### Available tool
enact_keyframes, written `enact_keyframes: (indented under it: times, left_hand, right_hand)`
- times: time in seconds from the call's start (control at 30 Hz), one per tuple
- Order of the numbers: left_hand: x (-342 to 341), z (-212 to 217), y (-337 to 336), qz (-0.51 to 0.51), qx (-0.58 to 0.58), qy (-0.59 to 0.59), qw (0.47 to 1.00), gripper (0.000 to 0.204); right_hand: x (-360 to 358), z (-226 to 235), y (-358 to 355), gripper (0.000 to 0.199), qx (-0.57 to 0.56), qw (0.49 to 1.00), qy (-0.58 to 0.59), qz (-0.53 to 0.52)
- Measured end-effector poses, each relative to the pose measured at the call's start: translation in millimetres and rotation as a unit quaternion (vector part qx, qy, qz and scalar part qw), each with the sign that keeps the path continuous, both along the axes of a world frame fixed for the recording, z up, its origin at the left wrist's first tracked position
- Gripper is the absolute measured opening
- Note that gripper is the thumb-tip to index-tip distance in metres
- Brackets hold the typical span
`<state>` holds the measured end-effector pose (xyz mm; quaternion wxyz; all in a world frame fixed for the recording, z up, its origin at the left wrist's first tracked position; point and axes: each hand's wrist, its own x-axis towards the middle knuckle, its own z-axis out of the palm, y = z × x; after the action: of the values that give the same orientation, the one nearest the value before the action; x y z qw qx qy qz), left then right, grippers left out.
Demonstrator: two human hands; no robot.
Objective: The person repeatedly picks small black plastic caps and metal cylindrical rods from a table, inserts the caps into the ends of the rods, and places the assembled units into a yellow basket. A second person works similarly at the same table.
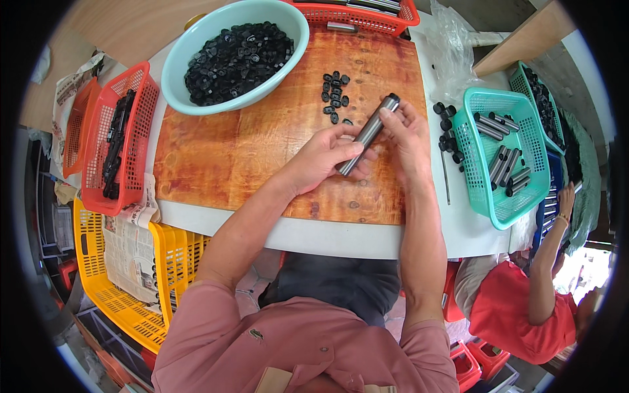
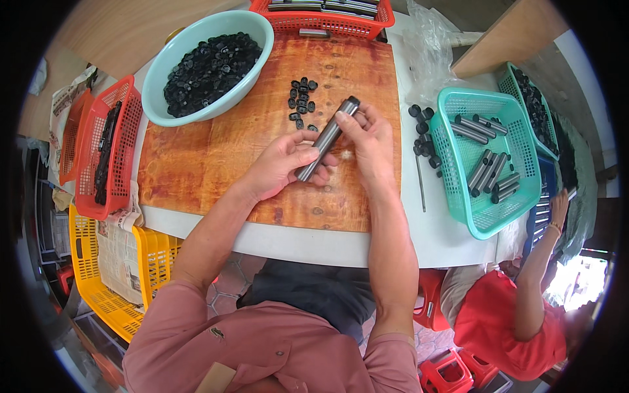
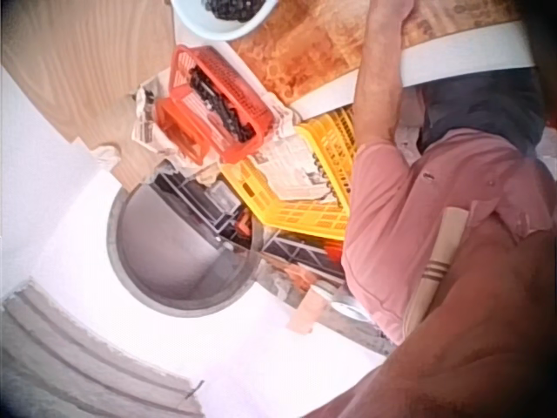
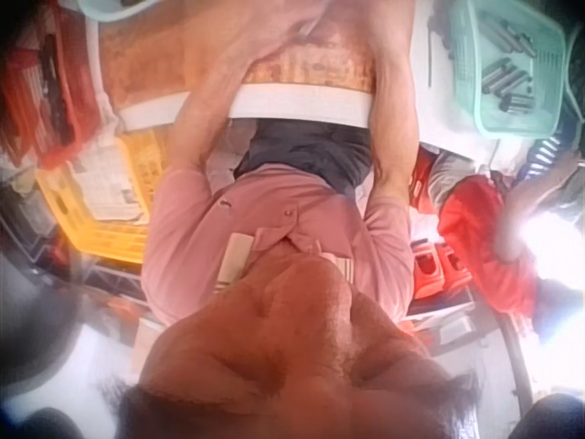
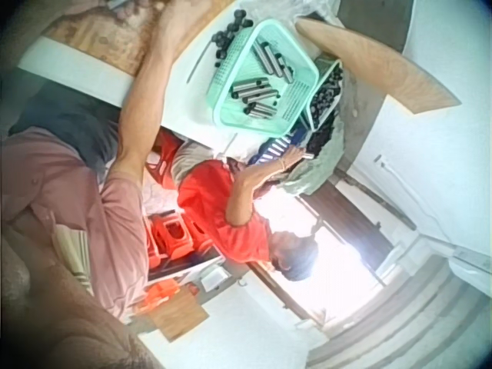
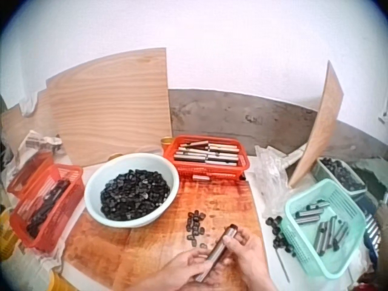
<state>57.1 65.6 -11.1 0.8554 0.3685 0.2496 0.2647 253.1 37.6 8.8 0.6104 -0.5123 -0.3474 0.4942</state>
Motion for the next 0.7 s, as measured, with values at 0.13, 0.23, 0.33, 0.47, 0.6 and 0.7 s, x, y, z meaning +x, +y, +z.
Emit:
enact_keyframes:
  times: [0.13,0.23,0.33,0.47,0.6,0.7]
  left_hand:
    - [0.8,-1.0,0.1,0.031,0.069,0.058,0.995,0.043]
    - [1.1,5.0,1.5,0.13,0.124,0.102,0.978,0.041]
    - [3.3,9.5,3.4,0.244,0.145,0.091,0.954,0.042]
    - [-1.0,5.1,9.9,0.29,0.101,0.033,0.951,0.04]
    - [-4.2,0.5,11.2,0.24,0.057,-0.032,0.969,0.035]
    - [-0.3,10.4,7.2,0.236,0.052,-0.027,0.97,0.046]
  right_hand:
    - [9.2,6.6,-1.6,0.036,0.015,0.999,0.034,0.001]
    - [17.6,13.1,-4.1,0.03,-0.001,0.999,0.041,0.035]
    - [18.7,14.1,-6.1,0.025,-0.012,0.997,0.005,0.071]
    - [7.3,15.1,-9.2,0.025,-0.04,0.985,-0.021,0.165]
    - [-17.5,11.8,-10.1,0.03,-0.043,0.974,-0.059,0.213]
    - [-29.0,3.1,-10.0,0.031,-0.024,0.977,-0.032,0.211]
